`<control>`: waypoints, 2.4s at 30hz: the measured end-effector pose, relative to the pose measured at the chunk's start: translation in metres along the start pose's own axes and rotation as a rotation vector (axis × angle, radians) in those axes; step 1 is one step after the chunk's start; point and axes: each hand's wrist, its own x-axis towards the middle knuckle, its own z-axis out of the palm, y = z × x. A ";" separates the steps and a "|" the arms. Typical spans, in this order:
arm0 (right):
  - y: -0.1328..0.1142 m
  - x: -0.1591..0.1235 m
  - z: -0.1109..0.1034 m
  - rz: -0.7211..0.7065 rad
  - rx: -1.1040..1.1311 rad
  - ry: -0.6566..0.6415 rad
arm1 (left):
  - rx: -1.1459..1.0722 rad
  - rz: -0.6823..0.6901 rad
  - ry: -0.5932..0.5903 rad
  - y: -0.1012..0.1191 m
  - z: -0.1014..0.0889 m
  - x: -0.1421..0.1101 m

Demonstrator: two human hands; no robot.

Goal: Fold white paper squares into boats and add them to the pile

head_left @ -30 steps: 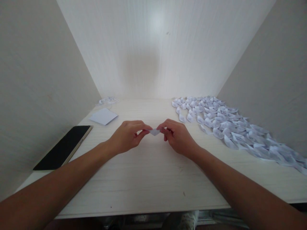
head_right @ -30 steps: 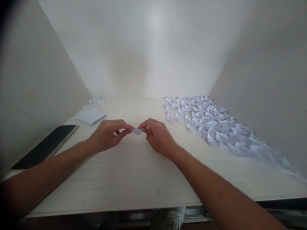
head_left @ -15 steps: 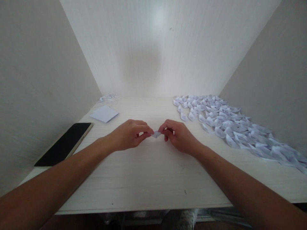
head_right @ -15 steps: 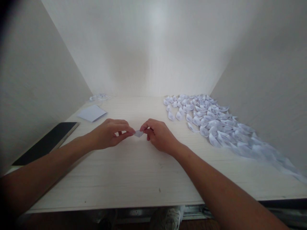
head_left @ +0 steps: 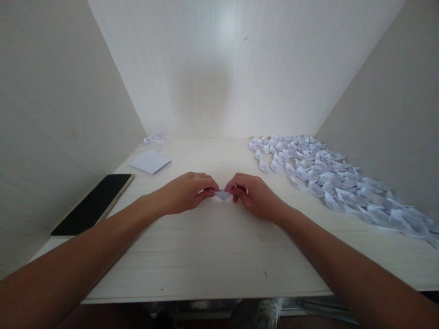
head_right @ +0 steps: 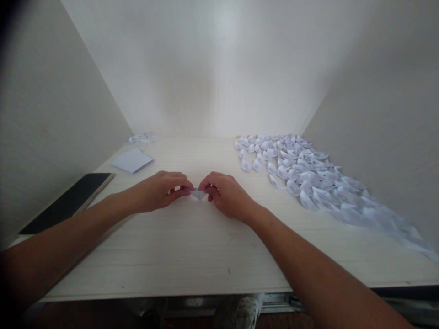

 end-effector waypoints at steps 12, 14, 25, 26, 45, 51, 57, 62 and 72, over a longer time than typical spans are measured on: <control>-0.002 0.000 -0.004 -0.079 -0.134 -0.088 | 0.013 0.079 0.084 0.002 -0.002 -0.001; -0.003 0.000 -0.005 -0.076 -0.139 -0.099 | -0.002 0.079 0.079 0.001 -0.003 -0.001; -0.009 0.001 -0.020 0.170 0.532 -0.389 | -0.621 -0.104 -0.167 0.003 -0.030 -0.004; -0.010 0.001 -0.021 0.182 0.585 -0.416 | -0.655 -0.102 -0.180 0.004 -0.032 -0.004; -0.012 -0.003 -0.004 0.298 1.202 -0.111 | -1.646 -0.362 0.282 0.032 0.013 0.008; -0.019 -0.002 -0.003 0.326 1.380 -0.015 | -1.797 -0.435 0.348 0.044 0.016 0.008; -0.028 -0.006 -0.003 0.295 1.426 -0.072 | -1.888 -0.401 0.299 0.048 0.014 0.008; -0.032 -0.007 -0.003 0.297 1.428 -0.109 | -1.849 -0.380 0.293 0.047 0.012 0.007; -0.030 -0.009 -0.005 0.256 1.414 -0.311 | -1.607 -0.185 0.074 0.035 0.002 0.001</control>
